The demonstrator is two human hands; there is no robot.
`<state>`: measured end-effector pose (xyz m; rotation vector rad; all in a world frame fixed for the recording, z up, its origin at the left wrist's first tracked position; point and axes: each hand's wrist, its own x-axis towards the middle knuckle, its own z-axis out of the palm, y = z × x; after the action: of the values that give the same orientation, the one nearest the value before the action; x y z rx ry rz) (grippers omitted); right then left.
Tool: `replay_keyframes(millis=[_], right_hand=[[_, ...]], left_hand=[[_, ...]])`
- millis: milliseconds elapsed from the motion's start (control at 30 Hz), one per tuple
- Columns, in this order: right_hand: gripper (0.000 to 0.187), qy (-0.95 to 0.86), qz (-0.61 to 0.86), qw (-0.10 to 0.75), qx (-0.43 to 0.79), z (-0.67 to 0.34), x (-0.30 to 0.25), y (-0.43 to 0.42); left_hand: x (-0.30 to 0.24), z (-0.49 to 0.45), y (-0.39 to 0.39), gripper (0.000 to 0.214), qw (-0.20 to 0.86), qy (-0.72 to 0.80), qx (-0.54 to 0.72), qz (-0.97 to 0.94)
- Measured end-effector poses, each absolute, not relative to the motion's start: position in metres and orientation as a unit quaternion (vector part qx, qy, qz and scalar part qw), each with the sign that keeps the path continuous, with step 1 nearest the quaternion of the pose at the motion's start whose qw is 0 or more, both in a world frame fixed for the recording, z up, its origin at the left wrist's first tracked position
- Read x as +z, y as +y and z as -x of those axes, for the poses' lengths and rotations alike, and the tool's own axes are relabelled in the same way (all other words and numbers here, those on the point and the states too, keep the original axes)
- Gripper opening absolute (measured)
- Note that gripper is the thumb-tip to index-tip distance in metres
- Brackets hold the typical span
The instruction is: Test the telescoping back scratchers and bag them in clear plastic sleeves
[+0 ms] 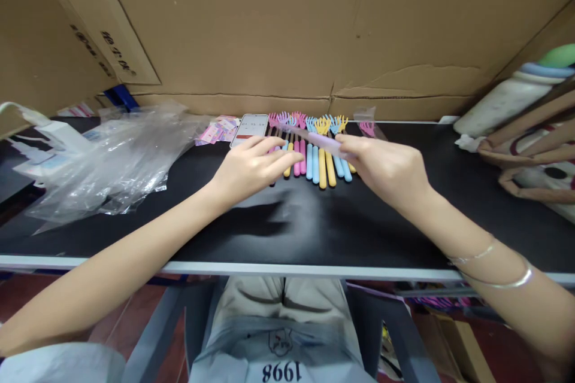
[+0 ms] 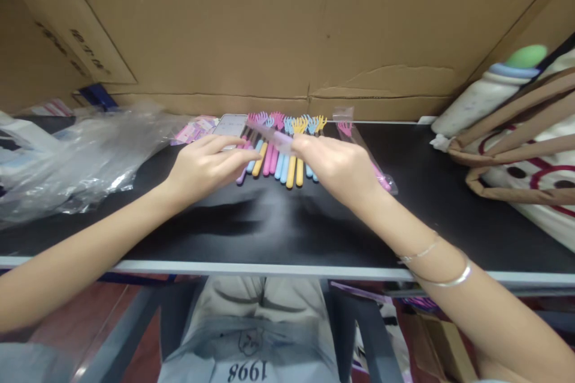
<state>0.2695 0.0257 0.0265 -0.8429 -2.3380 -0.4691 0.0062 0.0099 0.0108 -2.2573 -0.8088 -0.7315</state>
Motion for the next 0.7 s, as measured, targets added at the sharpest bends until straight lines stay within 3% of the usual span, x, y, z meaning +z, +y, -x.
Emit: replay_keyframes(millis=[167,267,467,700], right_hand=[[0.030,-0.923,0.289,0.218,-0.134,-0.250,0.024,0.007],[0.028,-0.931,0.281,0.208,-0.103,-0.245,0.018,0.004],[0.019,-0.944,0.263,0.169,-0.105,-0.246,0.006,0.010],[0.025,-0.943,0.288,0.154,-0.059,-0.245,0.003,0.014]], left_hand=[[0.011,-0.017,0.000,0.026,0.280,-0.315,-0.262,0.868],[0.008,-0.016,-0.001,0.033,0.240,-0.340,-0.266,0.870],[-0.001,-0.012,0.006,0.018,0.136,-0.328,-0.247,0.902],[0.005,-0.015,0.003,0.012,0.093,-0.336,-0.195,0.917]])
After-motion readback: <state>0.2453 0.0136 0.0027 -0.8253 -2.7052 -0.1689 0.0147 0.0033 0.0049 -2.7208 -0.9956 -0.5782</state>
